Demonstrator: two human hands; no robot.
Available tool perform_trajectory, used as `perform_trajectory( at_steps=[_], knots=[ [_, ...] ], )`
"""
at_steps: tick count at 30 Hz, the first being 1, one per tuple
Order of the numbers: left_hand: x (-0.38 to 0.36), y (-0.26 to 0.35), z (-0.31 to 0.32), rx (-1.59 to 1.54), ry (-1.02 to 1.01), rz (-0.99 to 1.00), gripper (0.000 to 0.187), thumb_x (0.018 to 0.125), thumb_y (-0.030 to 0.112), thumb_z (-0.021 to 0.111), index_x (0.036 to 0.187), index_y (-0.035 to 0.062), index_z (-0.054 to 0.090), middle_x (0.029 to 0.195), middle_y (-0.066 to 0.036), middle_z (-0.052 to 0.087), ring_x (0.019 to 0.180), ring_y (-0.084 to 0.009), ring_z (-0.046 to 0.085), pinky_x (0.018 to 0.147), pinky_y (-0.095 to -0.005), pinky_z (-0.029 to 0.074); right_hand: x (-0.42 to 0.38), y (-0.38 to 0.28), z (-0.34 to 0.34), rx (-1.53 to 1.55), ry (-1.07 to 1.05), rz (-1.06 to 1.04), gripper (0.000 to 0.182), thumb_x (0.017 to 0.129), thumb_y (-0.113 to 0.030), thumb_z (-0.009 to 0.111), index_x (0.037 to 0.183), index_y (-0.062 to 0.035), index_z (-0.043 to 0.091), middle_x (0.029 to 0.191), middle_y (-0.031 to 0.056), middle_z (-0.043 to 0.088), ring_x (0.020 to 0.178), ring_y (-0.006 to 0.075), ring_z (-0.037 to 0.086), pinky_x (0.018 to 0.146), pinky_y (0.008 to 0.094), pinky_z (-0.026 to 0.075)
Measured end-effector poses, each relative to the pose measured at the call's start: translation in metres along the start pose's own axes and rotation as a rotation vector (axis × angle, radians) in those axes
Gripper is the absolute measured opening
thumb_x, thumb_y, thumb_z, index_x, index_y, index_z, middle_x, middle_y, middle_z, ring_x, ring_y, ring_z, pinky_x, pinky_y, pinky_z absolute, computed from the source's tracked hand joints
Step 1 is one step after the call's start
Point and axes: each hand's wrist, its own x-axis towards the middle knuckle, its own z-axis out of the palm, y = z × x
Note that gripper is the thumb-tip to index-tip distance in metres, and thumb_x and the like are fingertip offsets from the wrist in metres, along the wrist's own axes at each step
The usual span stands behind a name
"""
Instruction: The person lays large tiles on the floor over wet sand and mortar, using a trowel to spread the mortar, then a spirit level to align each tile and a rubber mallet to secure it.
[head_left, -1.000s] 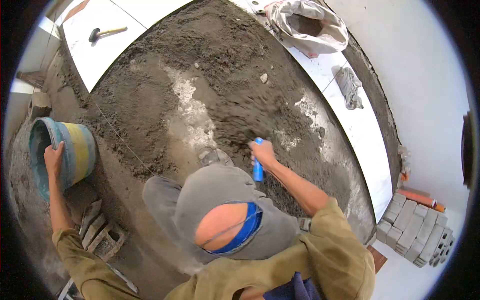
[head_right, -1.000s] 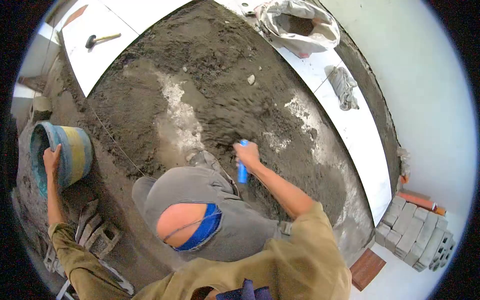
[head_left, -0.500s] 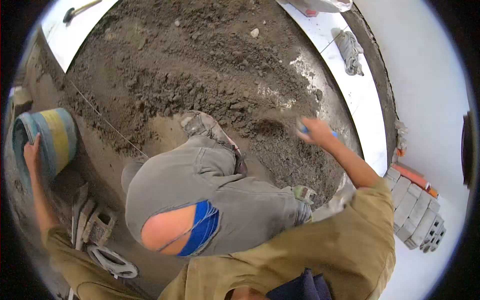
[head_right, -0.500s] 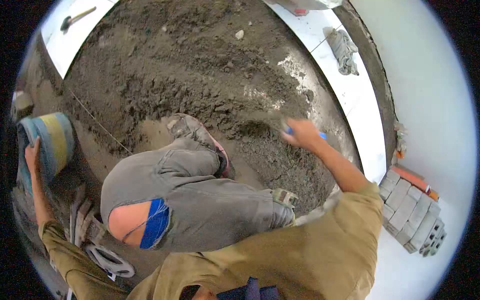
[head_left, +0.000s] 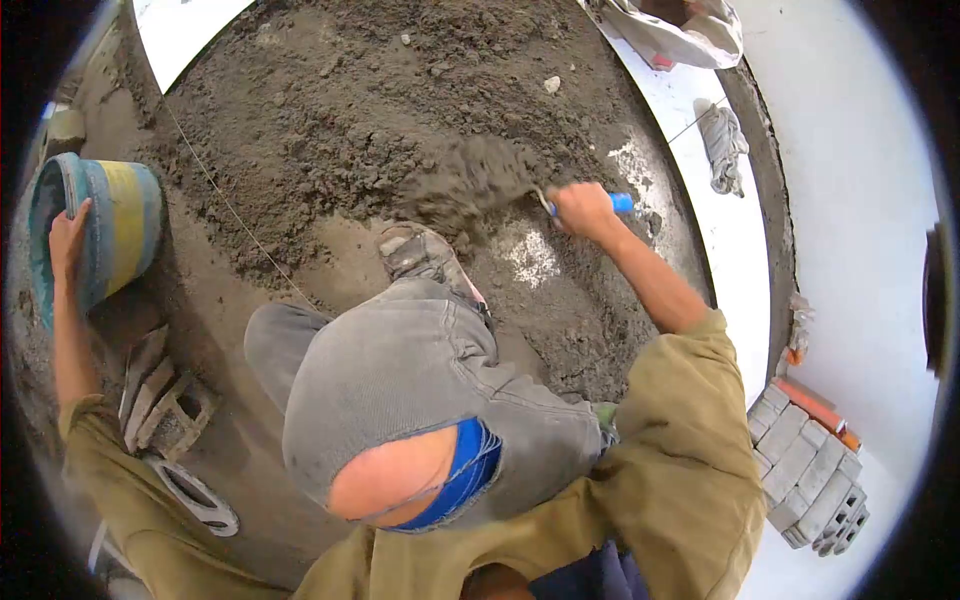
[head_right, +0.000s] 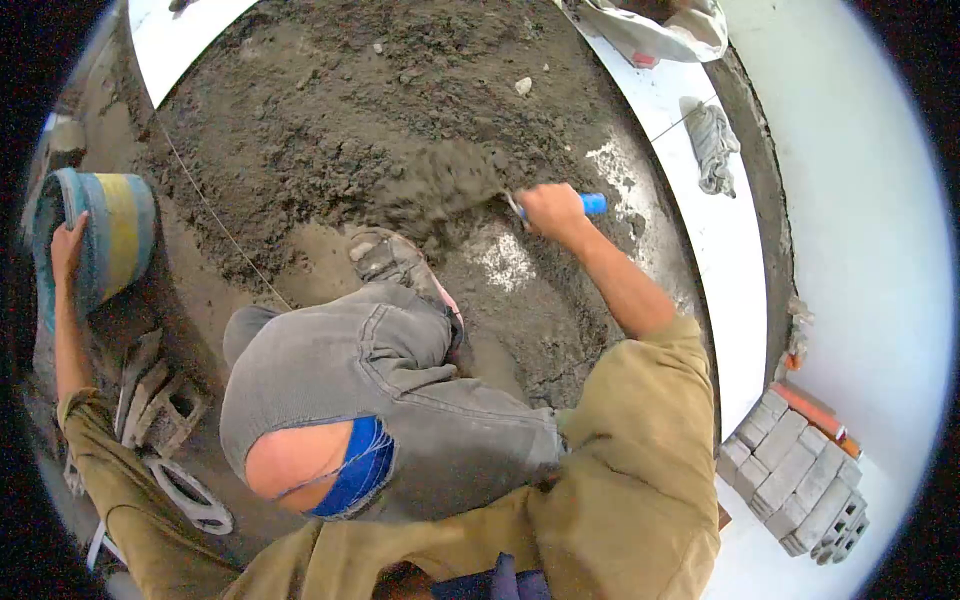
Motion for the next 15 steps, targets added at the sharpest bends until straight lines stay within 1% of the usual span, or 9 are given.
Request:
perform_trajectory(
  at_steps=[2,4,5,7,9,10,12,13,15],
  knots=[
    [0.002,-0.008,0.003,0.043,0.015,0.011,0.064,0.086,0.054,0.062,0.104,-0.0076,0.066,0.097,-0.023,0.07,0.092,-0.0351,0.067,0.084,-0.0406,0.049,0.018,-0.014,-0.014,0.132,0.215,0.073,0.028,0.074,-0.03,0.07,0.09,-0.0106,0.061,0.072,0.0166,0.066,0.071,0.0369,0.068,0.064,0.0487,0.054],
    [0.0,-0.005,0.001,0.082,0.021,0.014,0.064,0.086,0.054,0.062,0.104,-0.0076,0.066,0.098,-0.023,0.069,0.093,-0.0339,0.068,0.084,-0.0401,0.049,0.009,-0.024,-0.006,0.22,0.238,0.133,0.028,0.075,-0.031,0.07,0.092,-0.0103,0.06,0.072,0.0173,0.066,0.071,0.0379,0.067,0.064,0.0494,0.054],
    [-0.004,-0.001,-0.003,-0.037,-0.044,0.043,0.064,0.086,0.055,0.062,0.104,-0.0066,0.066,0.097,-0.023,0.069,0.091,-0.033,0.068,0.083,-0.0399,0.049,0.001,-0.029,-0.002,0.297,0.262,0.189,0.029,0.077,-0.033,0.069,0.093,-0.01,0.06,0.073,0.0179,0.066,0.072,0.039,0.067,0.064,0.0501,0.053],
    [-0.01,0.003,-0.006,-0.165,-0.109,0.042,0.064,0.085,0.055,0.062,0.105,-0.0056,0.066,0.095,-0.022,0.069,0.09,-0.0322,0.068,0.082,-0.0397,0.049,-0.049,-0.023,0.017,0.327,0.206,0.197,0.027,0.08,-0.03,0.067,0.097,-0.0107,0.059,0.077,0.0182,0.068,0.074,0.0386,0.067,0.066,0.0494,0.054],
    [-0.001,0.005,-0.002,0.008,-0.014,0.109,0.061,0.085,0.055,0.062,0.099,-0.0042,0.067,0.086,-0.021,0.068,0.084,-0.0297,0.068,0.077,-0.0394,0.049,-0.113,-0.013,0.027,0.223,0.065,0.096,0.025,0.08,-0.029,0.066,0.095,-0.0094,0.06,0.079,0.0188,0.068,0.076,0.038,0.066,0.066,0.0486,0.053],
    [0.001,0.005,-0.002,0.0,-0.003,0.089,0.061,0.085,0.055,0.062,0.099,-0.0042,0.067,0.086,-0.021,0.068,0.084,-0.0297,0.068,0.077,-0.0394,0.049,-0.139,-0.004,0.032,0.131,-0.116,0.005,0.023,0.079,-0.026,0.066,0.095,-0.0101,0.06,0.077,0.0176,0.067,0.074,0.0368,0.067,0.066,0.0481,0.053],
    [0.004,0.004,0.001,-0.07,-0.085,0.066,0.056,0.085,0.052,0.063,0.089,-0.0038,0.066,0.075,-0.018,0.066,0.074,-0.0278,0.066,0.07,-0.0397,0.048,-0.161,-0.007,0.033,-0.01,-0.39,-0.136,0.025,0.076,-0.02,0.064,0.101,-0.014,0.066,0.074,0.0187,0.067,0.071,0.0382,0.067,0.065,0.0494,0.053],
    [0.005,0.002,0.004,-0.125,-0.061,0.094,0.054,0.085,0.05,0.064,0.083,-0.0038,0.065,0.069,-0.016,0.064,0.067,-0.0259,0.064,0.065,-0.04,0.047,-0.149,-0.007,0.038,-0.022,-0.374,-0.135,0.025,0.076,-0.02,0.064,0.101,-0.014,0.066,0.074,0.0187,0.067,0.071,0.0382,0.067,0.065,0.0494,0.053],
    [0.002,0.004,0.01,-0.123,-0.025,0.094,0.054,0.085,0.05,0.064,0.082,-0.0037,0.065,0.068,-0.015,0.063,0.066,-0.0256,0.064,0.064,-0.0401,0.047,-0.117,-0.017,0.061,-0.042,-0.263,-0.204,0.017,0.074,-0.019,0.064,0.089,-0.0126,0.069,0.073,0.0173,0.067,0.07,0.0352,0.068,0.065,0.0486,0.053]
  ],
)
